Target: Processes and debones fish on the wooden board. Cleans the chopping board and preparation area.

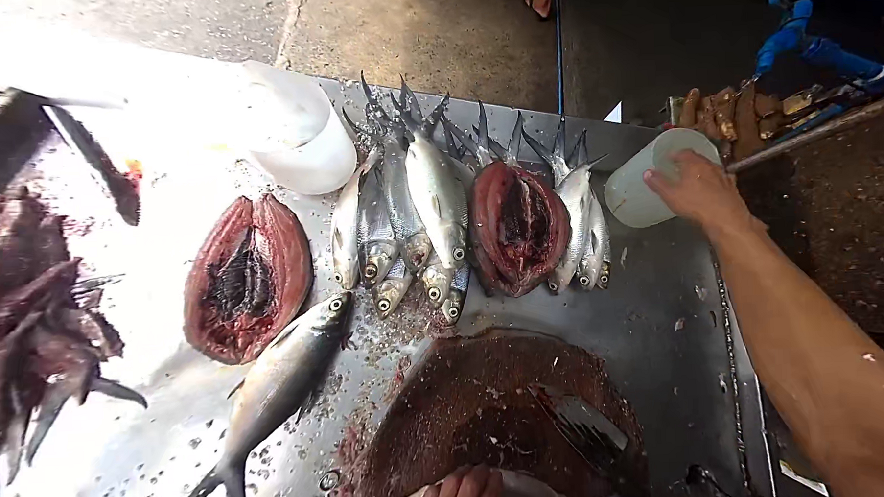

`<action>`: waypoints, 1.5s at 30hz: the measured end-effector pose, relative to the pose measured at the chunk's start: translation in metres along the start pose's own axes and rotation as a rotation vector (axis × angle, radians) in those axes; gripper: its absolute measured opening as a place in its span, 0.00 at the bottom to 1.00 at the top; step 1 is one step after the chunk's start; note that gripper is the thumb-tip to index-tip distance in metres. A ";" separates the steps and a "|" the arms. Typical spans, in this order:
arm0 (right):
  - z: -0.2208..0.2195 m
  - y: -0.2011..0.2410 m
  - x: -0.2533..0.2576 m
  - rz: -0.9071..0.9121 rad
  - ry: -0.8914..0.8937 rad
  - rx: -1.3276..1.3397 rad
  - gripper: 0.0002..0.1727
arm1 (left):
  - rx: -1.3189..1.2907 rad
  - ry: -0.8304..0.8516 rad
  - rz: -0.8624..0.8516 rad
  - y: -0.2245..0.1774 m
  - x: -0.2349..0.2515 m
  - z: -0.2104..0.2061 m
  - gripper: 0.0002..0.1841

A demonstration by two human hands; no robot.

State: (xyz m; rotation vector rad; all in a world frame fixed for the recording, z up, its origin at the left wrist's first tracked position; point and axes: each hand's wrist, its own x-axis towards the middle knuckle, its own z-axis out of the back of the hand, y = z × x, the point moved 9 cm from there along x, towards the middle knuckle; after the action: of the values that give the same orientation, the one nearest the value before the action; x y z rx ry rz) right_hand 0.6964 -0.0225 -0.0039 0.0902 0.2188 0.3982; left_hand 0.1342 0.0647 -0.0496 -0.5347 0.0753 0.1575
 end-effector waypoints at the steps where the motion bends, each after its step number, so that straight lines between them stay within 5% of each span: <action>1: -0.018 -0.009 -0.011 -0.029 0.051 -0.023 0.39 | 0.020 0.004 -0.004 -0.001 -0.001 0.000 0.21; 5: -0.029 -0.020 -0.052 -0.034 -0.015 -0.103 0.28 | 0.161 -0.083 -0.077 -0.006 0.007 0.000 0.22; 16: -0.046 -0.066 -0.202 -0.141 0.026 -0.008 0.29 | 0.127 0.009 -0.052 -0.011 0.010 -0.001 0.22; 22: -0.039 -0.054 -0.337 -0.048 -0.138 0.127 0.31 | 0.135 0.035 -0.030 -0.011 0.015 -0.003 0.19; 27: -0.131 -0.037 -0.428 0.026 0.318 0.302 0.32 | 0.191 0.184 -0.162 -0.026 0.019 -0.018 0.26; 31: -0.140 -0.013 -0.451 0.000 0.312 0.212 0.34 | 0.234 0.327 -0.181 -0.039 0.023 -0.028 0.28; 33: -0.134 0.007 -0.450 0.025 0.335 0.111 0.38 | 0.228 0.395 -0.155 -0.040 0.029 -0.025 0.28; 38: -0.142 0.018 -0.445 -0.001 0.366 0.096 0.28 | 0.149 0.533 0.008 -0.024 0.036 0.001 0.23; 45: -0.088 0.022 -0.525 -0.254 0.195 0.525 0.31 | -0.352 0.084 0.476 0.066 0.038 0.069 0.16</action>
State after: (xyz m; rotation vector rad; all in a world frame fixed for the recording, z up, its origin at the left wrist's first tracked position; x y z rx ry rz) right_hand 0.1961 -0.2051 0.0154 0.5352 0.5191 0.0872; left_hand 0.1626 0.1612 -0.0277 -0.8699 0.2598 0.6210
